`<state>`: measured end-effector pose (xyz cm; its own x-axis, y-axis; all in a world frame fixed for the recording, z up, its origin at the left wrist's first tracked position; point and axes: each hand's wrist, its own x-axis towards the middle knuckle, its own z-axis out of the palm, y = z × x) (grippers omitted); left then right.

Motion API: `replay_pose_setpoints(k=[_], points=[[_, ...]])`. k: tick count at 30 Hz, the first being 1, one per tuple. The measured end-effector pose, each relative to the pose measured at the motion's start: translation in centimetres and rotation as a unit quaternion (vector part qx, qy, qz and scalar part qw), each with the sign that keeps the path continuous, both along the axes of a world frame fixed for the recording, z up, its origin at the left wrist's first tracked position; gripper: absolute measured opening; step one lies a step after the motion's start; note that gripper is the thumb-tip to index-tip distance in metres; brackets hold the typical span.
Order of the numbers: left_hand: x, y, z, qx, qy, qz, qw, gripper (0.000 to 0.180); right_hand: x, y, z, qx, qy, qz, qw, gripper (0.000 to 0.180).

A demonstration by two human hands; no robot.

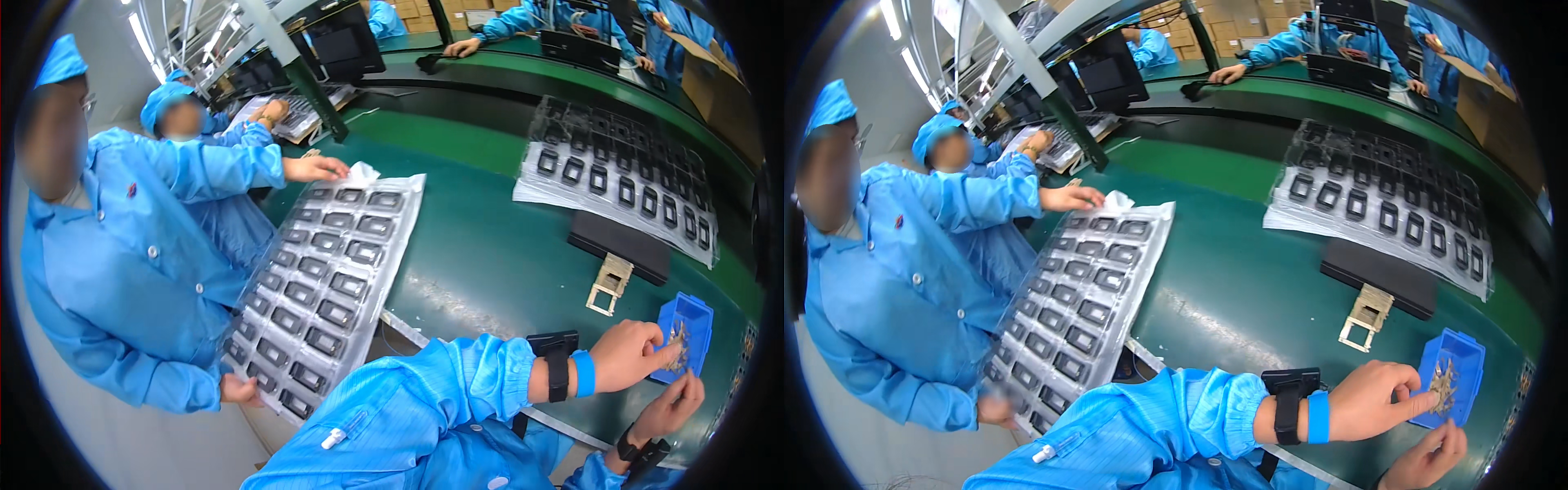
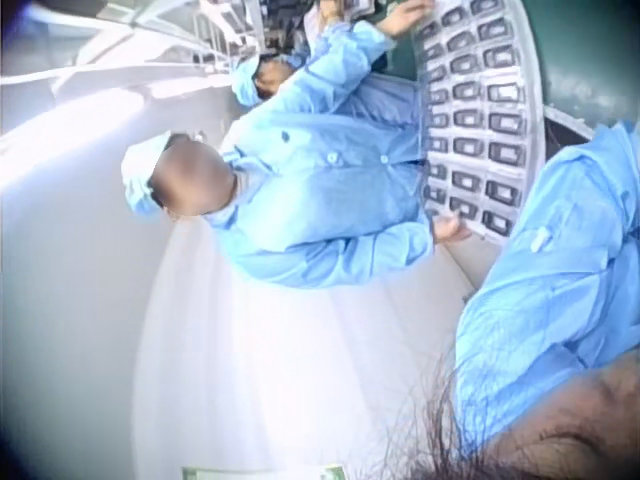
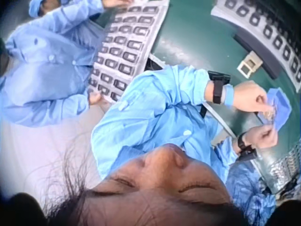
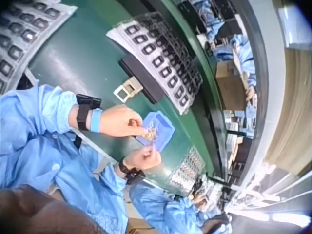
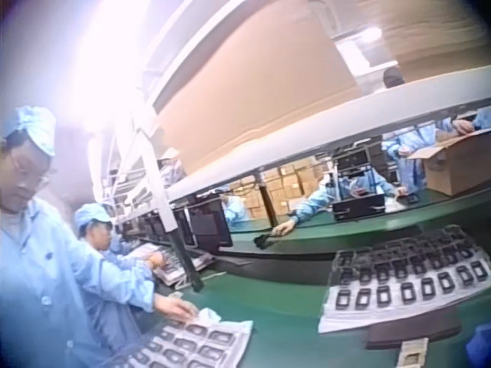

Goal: Assembling internal components into plastic housings for electronic devices on a production line.

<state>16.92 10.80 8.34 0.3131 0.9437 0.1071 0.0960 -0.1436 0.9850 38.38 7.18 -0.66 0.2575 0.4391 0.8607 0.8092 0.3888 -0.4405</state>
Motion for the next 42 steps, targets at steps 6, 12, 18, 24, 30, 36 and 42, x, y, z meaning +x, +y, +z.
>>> replay_pose_setpoints(k=[6, 12, 18, 24, 30, 36, 42], points=[[-1.7, -2.2, -0.4, -0.02, -0.006, 0.11, 0.994, 0.032, -5.8, -1.9, 1.6, -0.053, -0.138, 0.135, 0.98, 0.024], [-3.5, -2.2, -2.4, -0.001, -0.043, 0.138, 0.99, 0.021, -8.3, -1.7, 2.1, -0.09, -0.141, 0.231, 0.958, 0.024], [-5.7, -2.3, -2.6, -0.035, -0.055, 0.147, 0.987, 0.019, -8.7, 0.0, 1.0, -0.233, 0.144, 0.264, 0.925, 0.018], [-6.6, -3.0, -4.0, 0.009, -0.011, 0.162, 0.987, 0.017, -9.9, 0.7, 1.6, -0.386, 0.246, 0.344, 0.819, 0.012], [-7.5, -3.4, -4.3, 0.014, 0.021, 0.166, 0.986, 0.016, -11.0, 0.8, 1.9, -0.4, 0.252, 0.357, 0.805, 0.006], [-8.1, -3.9, -4.3, 0.018, 0.029, 0.151, 0.988, 0.014, -10.8, 0.9, 1.3, -0.391, 0.243, 0.361, 0.811, 0.004], [-8.4, -4.0, -4.3, 0.036, 0.039, 0.148, 0.988, 0.013, -10.8, 0.8, 1.5, -0.422, 0.276, 0.383, 0.774, 0.006]])
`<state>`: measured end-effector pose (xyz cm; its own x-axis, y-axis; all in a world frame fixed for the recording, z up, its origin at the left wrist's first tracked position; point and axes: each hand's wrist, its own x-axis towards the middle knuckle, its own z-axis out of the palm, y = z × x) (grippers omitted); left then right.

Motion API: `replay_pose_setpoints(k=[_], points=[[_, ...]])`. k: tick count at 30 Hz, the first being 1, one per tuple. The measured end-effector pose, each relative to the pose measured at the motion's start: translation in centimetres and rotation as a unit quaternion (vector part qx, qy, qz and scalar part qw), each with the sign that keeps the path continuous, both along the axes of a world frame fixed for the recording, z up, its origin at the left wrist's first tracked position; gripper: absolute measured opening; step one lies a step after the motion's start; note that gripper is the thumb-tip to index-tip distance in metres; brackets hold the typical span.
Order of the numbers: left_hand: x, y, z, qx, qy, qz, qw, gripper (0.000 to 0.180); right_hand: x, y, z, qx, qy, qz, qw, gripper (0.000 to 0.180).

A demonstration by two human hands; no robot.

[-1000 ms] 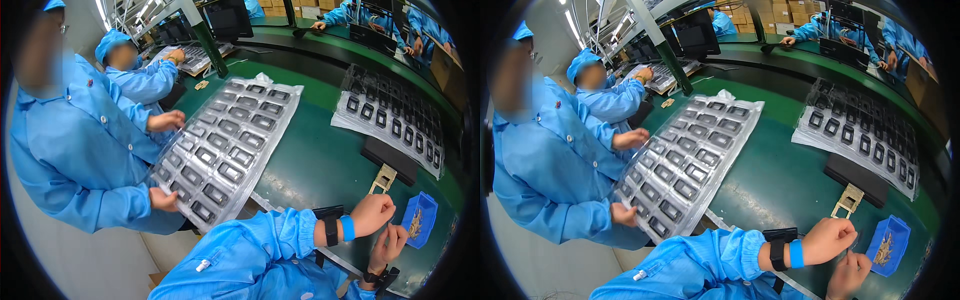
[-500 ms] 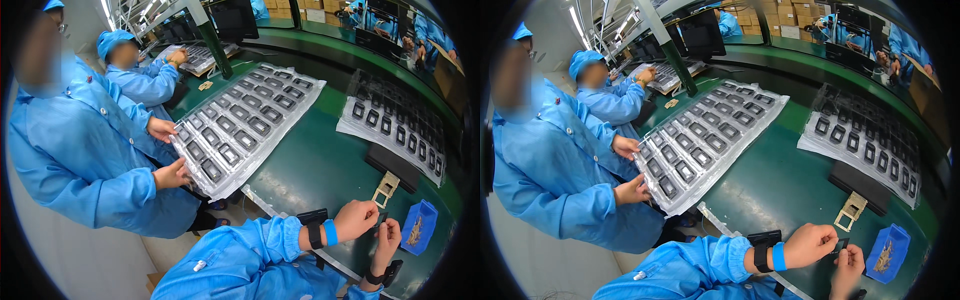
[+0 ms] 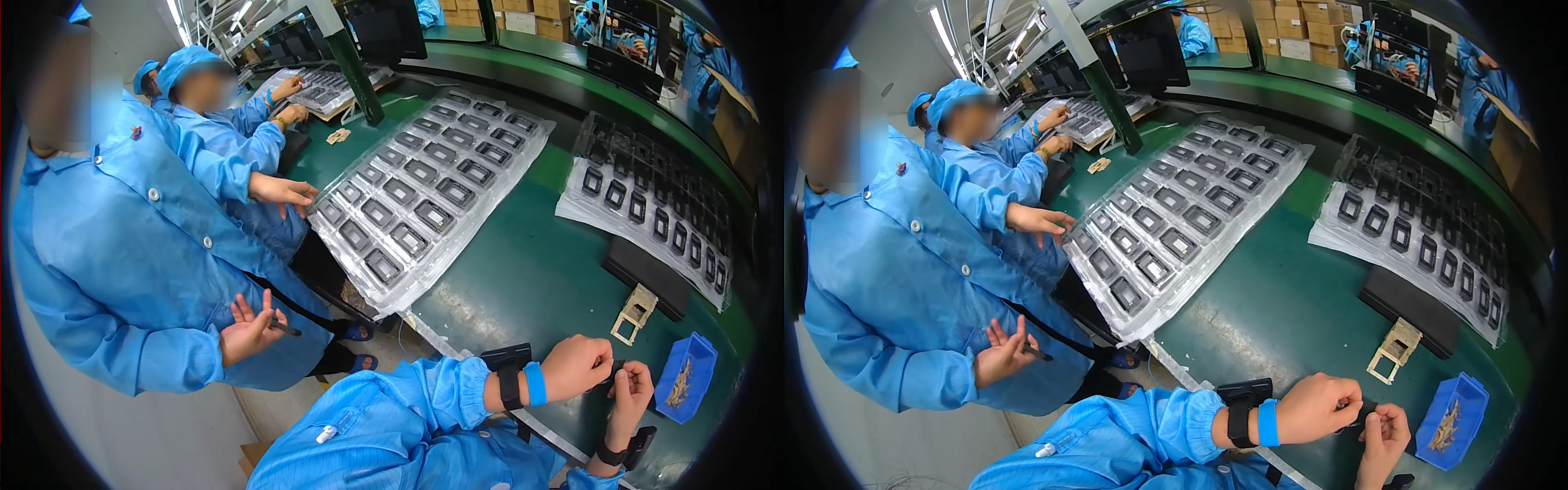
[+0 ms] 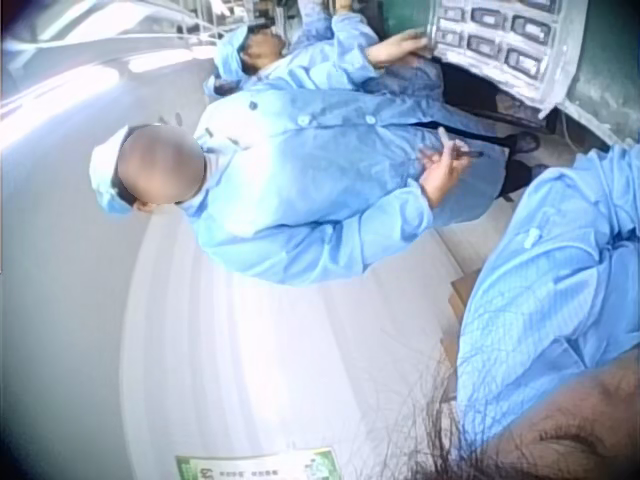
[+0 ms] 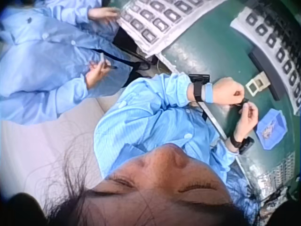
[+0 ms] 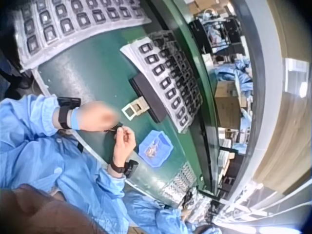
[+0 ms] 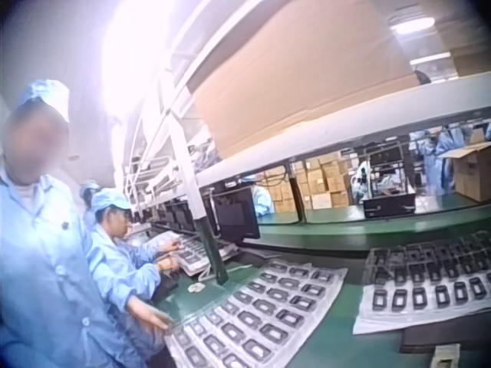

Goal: Assembling internal components into plastic housings for electronic devices on a production line.

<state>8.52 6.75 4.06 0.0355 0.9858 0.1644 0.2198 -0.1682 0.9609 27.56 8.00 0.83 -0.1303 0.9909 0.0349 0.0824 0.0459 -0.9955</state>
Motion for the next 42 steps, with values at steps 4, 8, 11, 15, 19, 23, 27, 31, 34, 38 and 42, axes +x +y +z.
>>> replay_pose_setpoints(k=[4, 8, 11, 15, 19, 23, 27, 31, 34, 38, 42], points=[[0.0, 0.0, -0.3, 0.011, 0.009, -0.004, 1.0, 0.012, 0.1, 0.0, -0.1, -0.032, 0.004, 0.016, 0.999, 0.006], [-0.1, -0.2, -0.6, 0.014, 0.01, -0.004, 1.0, 0.013, 0.0, -0.1, -0.2, -0.046, 0.005, 0.032, 0.998, 0.006], [-0.1, -0.4, -0.9, 0.001, 0.006, -0.009, 1.0, 0.014, 0.0, -0.1, -0.3, -0.046, 0.007, 0.038, 0.998, 0.006], [-0.9, -1.0, -1.6, 0.045, 0.046, 0.044, 0.997, 0.021, 0.4, 0.5, -1.4, -0.027, 0.062, -0.008, 0.998, 0.008], [-2.3, -1.8, -1.6, 0.049, 0.051, 0.048, 0.996, 0.023, 1.2, 0.9, -1.9, -0.033, 0.089, -0.045, 0.995, 0.007], [-3.6, -2.4, -1.5, 0.057, 0.051, 0.066, 0.995, 0.021, 1.2, 0.9, -1.6, -0.028, 0.084, -0.054, 0.995, 0.006], [-3.8, -2.7, -2.4, 0.053, 0.047, 0.065, 0.995, 0.02, 0.6, 0.5, -1.0, -0.053, 0.087, -0.065, 0.993, 0.006], [-3.8, -2.9, -2.2, 0.049, 0.061, 0.056, 0.995, 0.018, 0.3, 0.4, -0.5, -0.068, 0.109, -0.059, 0.99, 0.006], [-3.7, -3.0, -2.1, 0.053, 0.071, 0.061, 0.994, 0.014, 0.4, 0.3, -0.7, -0.074, 0.126, -0.065, 0.987, 0.006], [-3.9, -3.0, -2.2, 0.037, 0.075, 0.05, 0.995, 0.012, 0.3, 0.3, -0.5, -0.079, 0.119, -0.068, 0.987, 0.007], [-3.7, -3.0, -2.3, 0.049, 0.097, 0.047, 0.993, 0.013, 0.1, 0.3, -0.1, -0.079, 0.118, -0.065, 0.988, 0.007]])
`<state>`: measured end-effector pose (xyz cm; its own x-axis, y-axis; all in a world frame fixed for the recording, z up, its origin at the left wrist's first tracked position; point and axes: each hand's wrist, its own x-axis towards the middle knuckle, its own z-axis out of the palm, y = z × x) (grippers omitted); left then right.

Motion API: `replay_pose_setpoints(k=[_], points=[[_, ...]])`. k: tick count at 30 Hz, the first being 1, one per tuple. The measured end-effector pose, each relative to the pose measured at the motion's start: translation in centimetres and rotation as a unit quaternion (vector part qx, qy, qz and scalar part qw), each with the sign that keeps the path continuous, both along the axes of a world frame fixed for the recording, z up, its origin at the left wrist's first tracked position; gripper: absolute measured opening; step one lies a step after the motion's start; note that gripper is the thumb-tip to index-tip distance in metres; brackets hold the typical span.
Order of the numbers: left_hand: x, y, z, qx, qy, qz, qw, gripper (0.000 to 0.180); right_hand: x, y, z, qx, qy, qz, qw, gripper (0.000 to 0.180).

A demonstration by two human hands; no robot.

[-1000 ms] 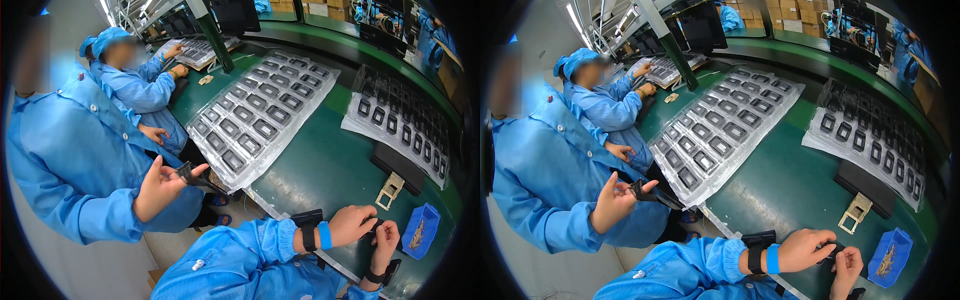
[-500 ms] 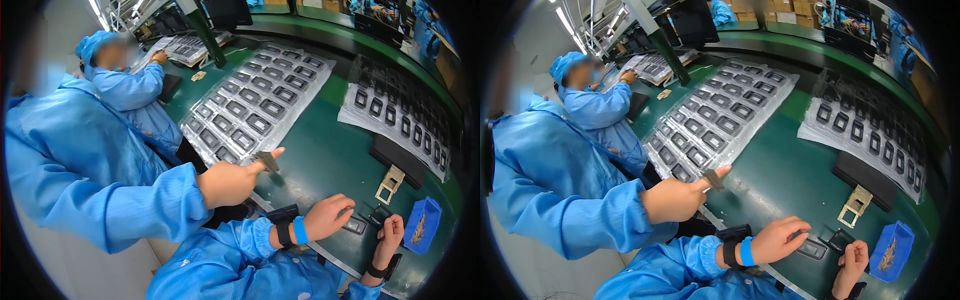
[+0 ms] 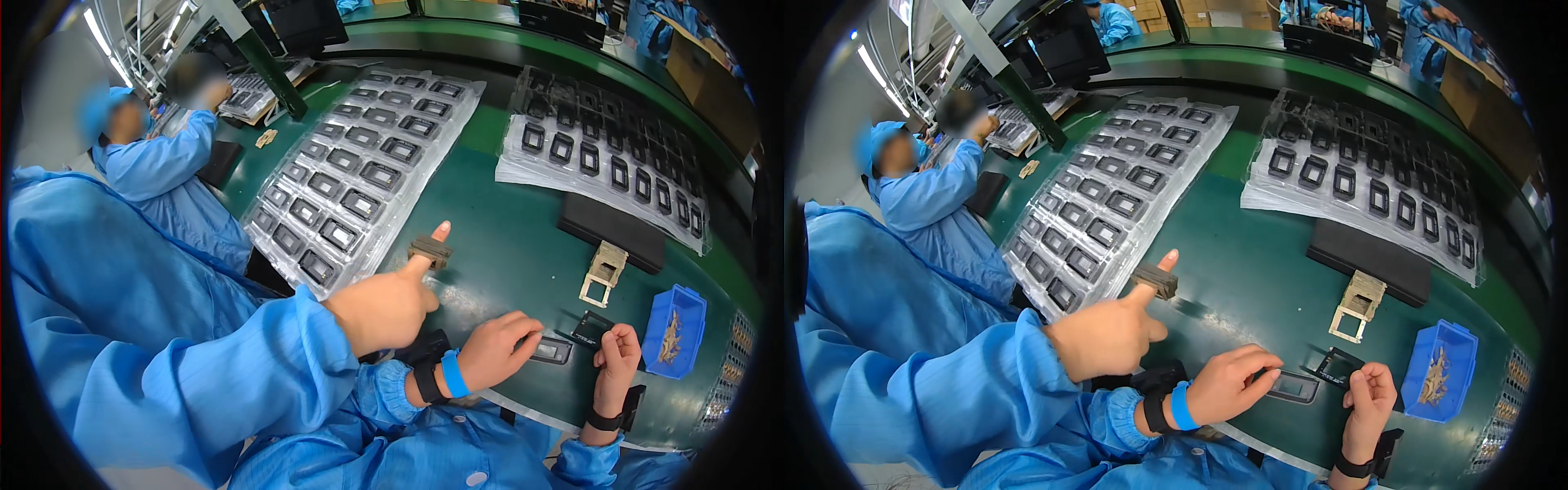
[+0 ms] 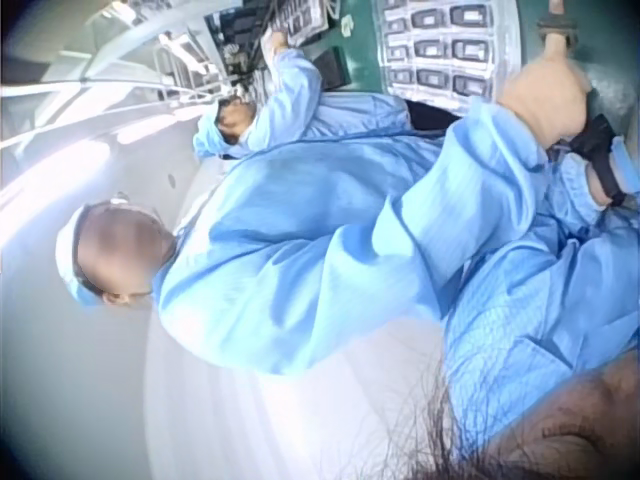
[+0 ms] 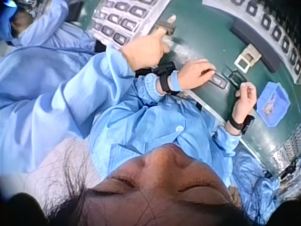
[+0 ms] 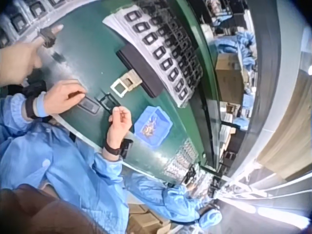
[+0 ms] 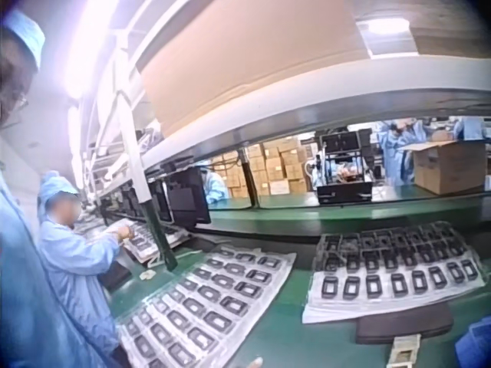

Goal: Assembling internal components into plastic housings for electronic devices on a production line.

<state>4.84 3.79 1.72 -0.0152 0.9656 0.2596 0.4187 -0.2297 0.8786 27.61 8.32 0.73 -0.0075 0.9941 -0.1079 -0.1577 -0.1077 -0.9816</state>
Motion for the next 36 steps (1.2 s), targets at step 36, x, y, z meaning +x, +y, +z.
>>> replay_pose_setpoints(k=[36], points=[[-0.4, -1.0, -1.2, 0.027, 0.214, -0.079, 0.973, 0.071, 0.3, -0.2, -0.3, 0.001, -0.022, 0.006, 1.0, 0.007]])
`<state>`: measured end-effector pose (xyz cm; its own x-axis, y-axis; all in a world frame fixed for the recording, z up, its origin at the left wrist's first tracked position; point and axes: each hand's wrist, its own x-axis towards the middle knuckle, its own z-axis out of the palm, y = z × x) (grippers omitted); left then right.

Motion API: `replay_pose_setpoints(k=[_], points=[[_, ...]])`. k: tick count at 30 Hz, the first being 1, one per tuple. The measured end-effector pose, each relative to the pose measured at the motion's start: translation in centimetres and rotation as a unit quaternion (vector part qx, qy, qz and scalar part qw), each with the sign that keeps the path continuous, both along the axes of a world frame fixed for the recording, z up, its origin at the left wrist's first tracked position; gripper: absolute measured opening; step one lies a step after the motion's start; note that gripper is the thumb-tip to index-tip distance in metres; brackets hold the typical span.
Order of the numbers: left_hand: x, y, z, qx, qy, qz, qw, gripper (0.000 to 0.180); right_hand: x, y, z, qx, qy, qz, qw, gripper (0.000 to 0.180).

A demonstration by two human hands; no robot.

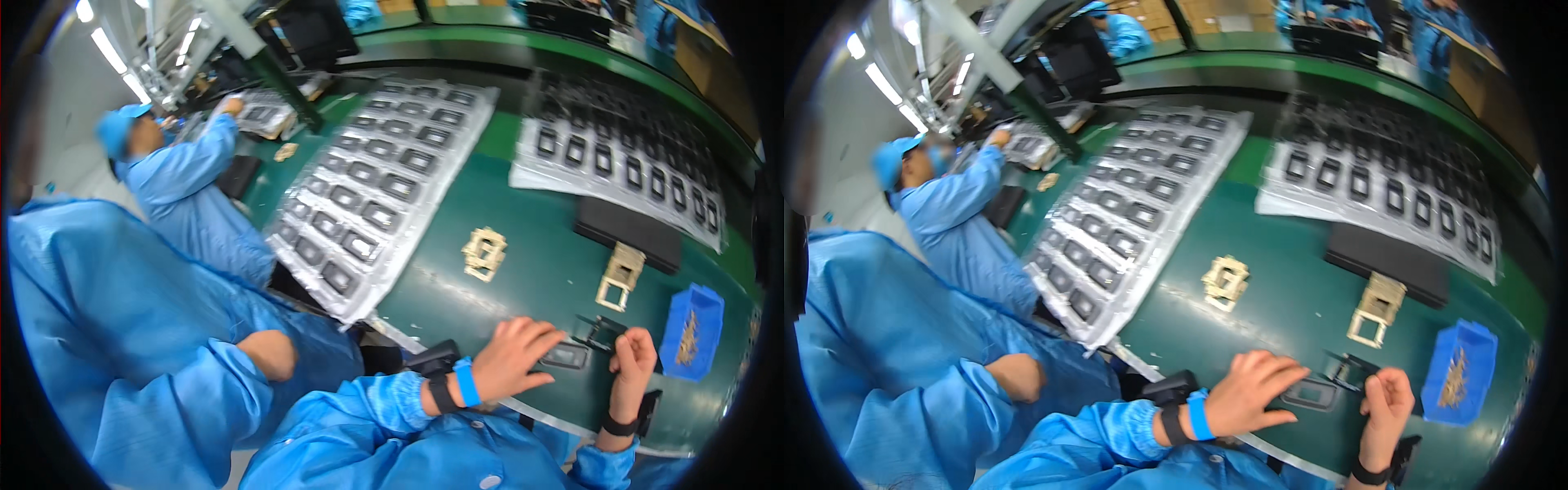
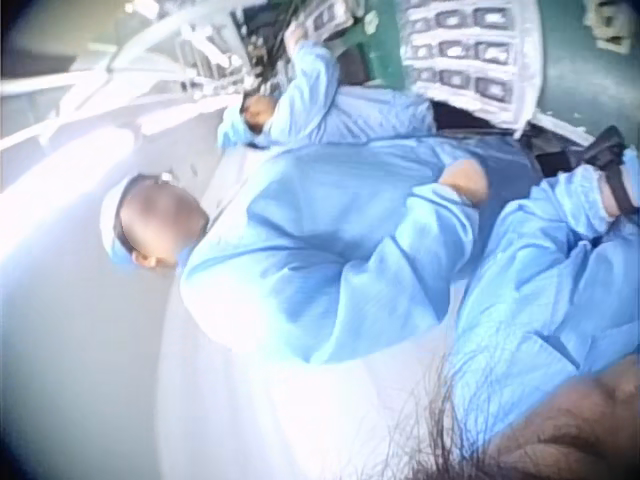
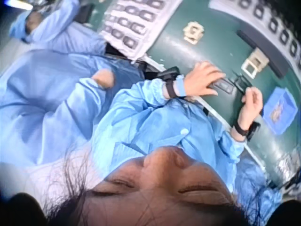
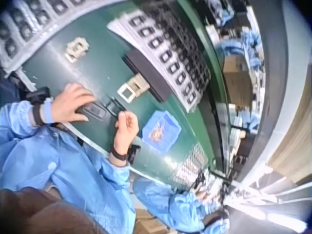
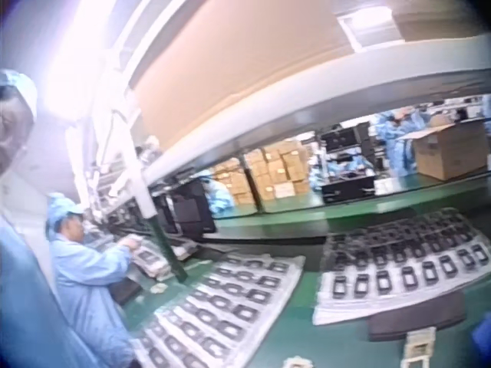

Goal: Assembling internal components into plastic housings for electronic devices on a production line.

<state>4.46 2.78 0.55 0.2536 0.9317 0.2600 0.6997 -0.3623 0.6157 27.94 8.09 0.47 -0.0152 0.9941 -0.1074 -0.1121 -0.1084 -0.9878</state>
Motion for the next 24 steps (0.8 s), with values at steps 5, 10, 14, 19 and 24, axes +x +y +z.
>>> replay_pose_setpoints(k=[5, 10, 14, 19, 24], points=[[-0.2, -0.2, -0.5, -0.005, -0.025, -0.004, 1.0, 0.074, 0.4, 0.7, -2.0, 0.033, -0.025, 0.019, 0.999, 0.007], [-0.3, -0.1, -1.0, -0.008, -0.052, -0.022, 0.998, 0.077, 1.4, 1.3, -3.5, 0.055, -0.038, 0.014, 0.998, 0.005], [0.2, 0.1, -1.2, 0.035, -0.072, -0.018, 0.997, 0.08, 0.3, 0.2, 0.3, 0.018, -0.081, 0.035, 0.996, 0.01], [0.3, 0.0, -1.5, 0.05, -0.084, -0.024, 0.995, 0.083, 0.1, 0.4, 0.6, 0.047, -0.078, 0.029, 0.995, 0.007], [1.6, -0.3, -1.0, 0.074, -0.086, 0.003, 0.994, 0.081, 2.7, 0.7, -2.5, 0.045, -0.075, -0.016, 0.996, 0.003]])
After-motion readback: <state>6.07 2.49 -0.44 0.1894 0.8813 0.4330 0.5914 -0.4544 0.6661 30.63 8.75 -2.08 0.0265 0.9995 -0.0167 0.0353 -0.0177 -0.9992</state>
